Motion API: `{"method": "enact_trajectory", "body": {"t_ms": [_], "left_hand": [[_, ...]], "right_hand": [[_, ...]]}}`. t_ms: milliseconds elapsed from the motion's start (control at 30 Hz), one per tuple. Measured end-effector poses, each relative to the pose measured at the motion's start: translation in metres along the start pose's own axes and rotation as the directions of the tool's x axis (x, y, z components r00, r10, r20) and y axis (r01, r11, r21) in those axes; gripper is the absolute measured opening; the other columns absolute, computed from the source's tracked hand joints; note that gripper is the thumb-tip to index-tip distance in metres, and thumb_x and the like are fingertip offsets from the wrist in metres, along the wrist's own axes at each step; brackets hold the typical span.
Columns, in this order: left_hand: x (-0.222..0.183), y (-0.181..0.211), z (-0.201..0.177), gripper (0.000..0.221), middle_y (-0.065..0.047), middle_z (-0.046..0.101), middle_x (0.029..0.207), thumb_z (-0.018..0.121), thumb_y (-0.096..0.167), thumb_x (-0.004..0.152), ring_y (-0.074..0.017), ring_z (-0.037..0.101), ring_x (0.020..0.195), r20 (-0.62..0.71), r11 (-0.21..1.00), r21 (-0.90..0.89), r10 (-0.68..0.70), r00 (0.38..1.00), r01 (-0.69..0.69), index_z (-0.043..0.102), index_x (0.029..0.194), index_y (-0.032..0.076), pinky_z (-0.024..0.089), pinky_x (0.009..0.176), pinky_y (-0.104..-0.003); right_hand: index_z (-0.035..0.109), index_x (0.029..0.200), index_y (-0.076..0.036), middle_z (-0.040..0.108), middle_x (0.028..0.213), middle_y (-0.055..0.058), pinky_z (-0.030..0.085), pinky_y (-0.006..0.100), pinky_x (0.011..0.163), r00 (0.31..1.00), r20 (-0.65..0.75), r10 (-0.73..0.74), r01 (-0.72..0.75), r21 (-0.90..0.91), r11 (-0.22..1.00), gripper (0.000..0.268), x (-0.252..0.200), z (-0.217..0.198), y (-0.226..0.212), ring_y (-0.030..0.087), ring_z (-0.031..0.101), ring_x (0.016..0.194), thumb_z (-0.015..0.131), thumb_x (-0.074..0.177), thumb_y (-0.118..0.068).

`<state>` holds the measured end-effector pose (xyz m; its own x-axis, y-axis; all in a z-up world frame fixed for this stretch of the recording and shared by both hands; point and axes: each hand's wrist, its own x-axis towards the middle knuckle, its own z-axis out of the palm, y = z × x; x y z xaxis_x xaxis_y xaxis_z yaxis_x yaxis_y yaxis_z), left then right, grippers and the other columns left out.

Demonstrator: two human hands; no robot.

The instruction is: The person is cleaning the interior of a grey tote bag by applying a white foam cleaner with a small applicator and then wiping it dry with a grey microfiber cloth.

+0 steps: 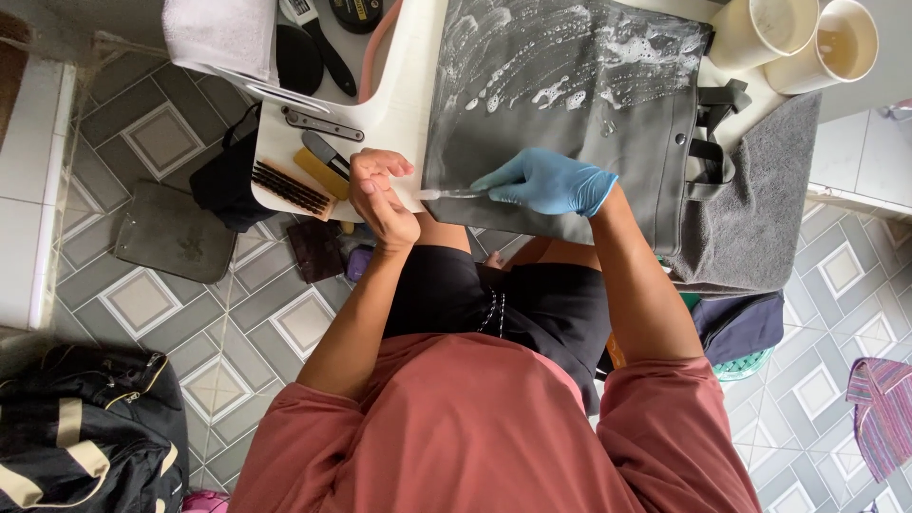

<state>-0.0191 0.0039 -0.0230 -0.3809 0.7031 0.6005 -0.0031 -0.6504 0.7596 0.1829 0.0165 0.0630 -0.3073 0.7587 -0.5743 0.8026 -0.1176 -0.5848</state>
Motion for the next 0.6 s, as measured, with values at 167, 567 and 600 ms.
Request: {"method": "enact_trajectory", "body": {"t_ms": [167, 567, 600], "left_hand": [[-0.001, -0.001, -0.002, 0.052, -0.002, 0.045, 0.072, 0.019, 0.043, 0.110, -0.0143, 0.058, 0.065, 0.018, 0.999, 0.005, -0.043, 0.999, 0.042, 0.048, 0.089, 0.005, 0.051, 0.068, -0.023], [0.003, -0.002, -0.005, 0.055, -0.003, 0.044, 0.071, 0.021, 0.044, 0.110, -0.0153, 0.059, 0.062, 0.056, 0.997, 0.030, -0.071, 0.996, 0.069, 0.050, 0.088, 0.003, 0.053, 0.068, -0.025], [0.003, -0.003, -0.004, 0.055, -0.003, 0.043, 0.070, 0.021, 0.045, 0.110, -0.0158, 0.059, 0.062, 0.058, 0.997, 0.023, -0.069, 0.996, 0.068, 0.050, 0.087, 0.003, 0.054, 0.068, -0.025]], "right_hand": [[0.073, 0.122, -0.041, 0.072, 0.125, -0.006, 0.054, 0.044, 0.100, 0.962, -0.268, 0.040, -0.039, 0.008, 0.999, 0.029, 0.011, -0.003, 0.023, 0.030, 0.066, 0.117, 0.068, 0.093, -0.041], [0.075, 0.123, -0.028, 0.072, 0.126, 0.008, 0.052, 0.049, 0.104, 0.998, -0.059, -0.008, 0.007, -0.017, 1.000, 0.031, -0.027, -0.008, -0.001, 0.036, 0.065, 0.120, 0.067, 0.093, -0.031], [0.076, 0.124, -0.024, 0.071, 0.131, 0.007, 0.051, 0.044, 0.109, 0.991, 0.134, 0.016, -0.016, -0.001, 1.000, 0.031, -0.024, -0.003, 0.005, 0.032, 0.066, 0.124, 0.067, 0.094, -0.028]]}}
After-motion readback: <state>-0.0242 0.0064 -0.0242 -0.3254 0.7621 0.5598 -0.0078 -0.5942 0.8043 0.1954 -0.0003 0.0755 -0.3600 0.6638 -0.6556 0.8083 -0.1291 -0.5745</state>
